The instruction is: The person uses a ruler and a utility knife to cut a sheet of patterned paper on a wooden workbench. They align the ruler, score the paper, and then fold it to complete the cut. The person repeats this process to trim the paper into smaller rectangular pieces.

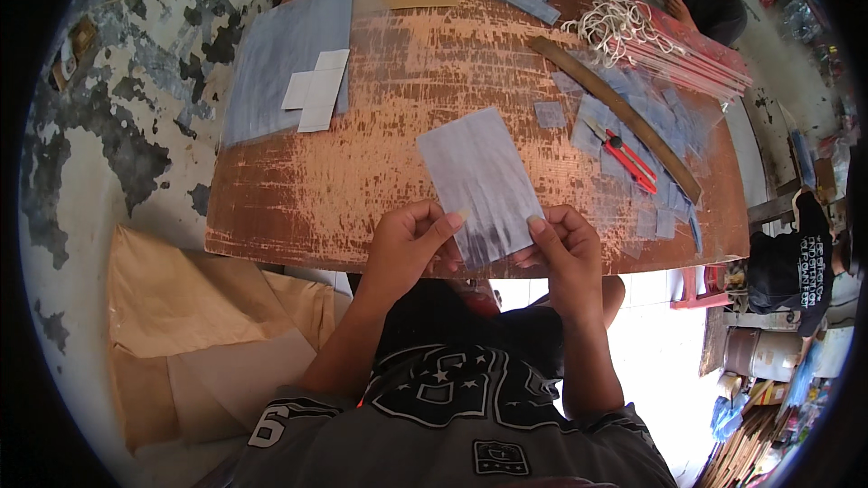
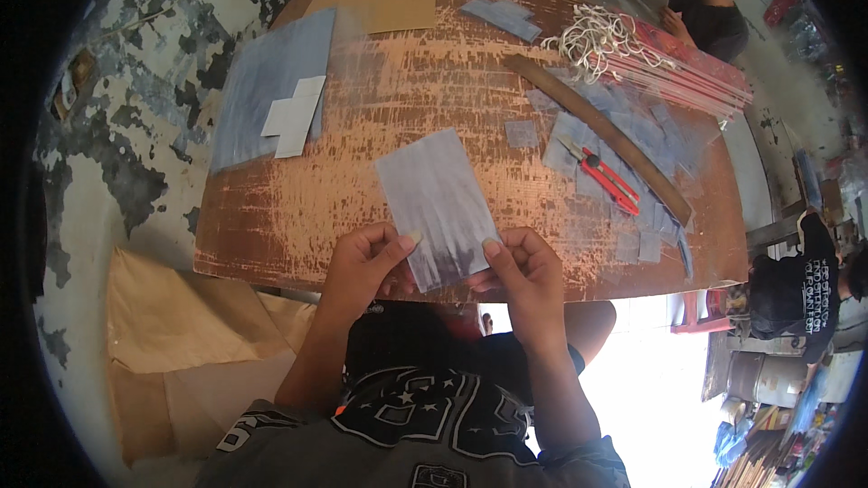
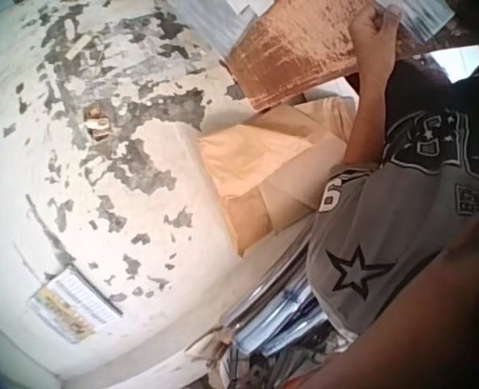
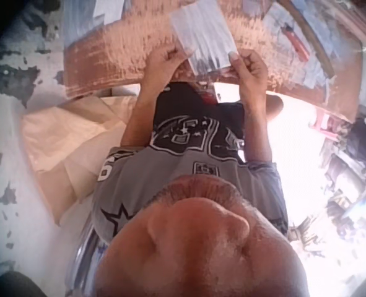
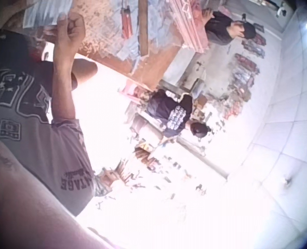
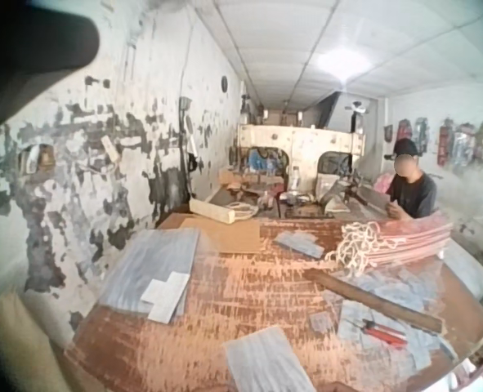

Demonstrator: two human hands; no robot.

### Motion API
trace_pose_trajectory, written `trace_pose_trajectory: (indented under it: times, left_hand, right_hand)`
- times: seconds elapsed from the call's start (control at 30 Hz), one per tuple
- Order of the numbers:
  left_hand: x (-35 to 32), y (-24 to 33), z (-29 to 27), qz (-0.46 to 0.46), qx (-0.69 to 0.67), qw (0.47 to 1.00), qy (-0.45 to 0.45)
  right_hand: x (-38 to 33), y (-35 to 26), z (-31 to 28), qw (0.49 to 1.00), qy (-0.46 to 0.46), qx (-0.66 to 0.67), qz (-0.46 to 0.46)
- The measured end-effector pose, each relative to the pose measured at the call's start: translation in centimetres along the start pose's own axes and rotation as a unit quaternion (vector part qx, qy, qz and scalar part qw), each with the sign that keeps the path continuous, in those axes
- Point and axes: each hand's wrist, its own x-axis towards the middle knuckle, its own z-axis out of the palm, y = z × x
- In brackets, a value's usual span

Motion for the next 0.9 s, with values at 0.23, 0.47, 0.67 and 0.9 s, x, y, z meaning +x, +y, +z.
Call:
trace_pose_trajectory:
  times: [0.23,0.47,0.67,0.9]
  left_hand:
    - [0.4,-0.1,-0.1,0.036,0.064,0.997,0.026]
    - [0.7,-0.4,-0.5,0.016,0.114,0.992,0.042]
    - [0.6,0.2,-0.5,-0.012,0.141,0.989,0.042]
    - [0.8,0.1,-0.8,-0.006,0.18,0.983,0.042]
  right_hand:
    - [0.8,1.2,0.5,1.0,0.023,-0.006,-0.001]
    - [0.6,2.2,0.1,0.999,-0.003,-0.033,0.038]
    - [0.2,0.9,-1.5,0.99,0.032,-0.135,0.028]
    - [0.5,0.7,-2.2,0.94,0.097,-0.305,-0.116]
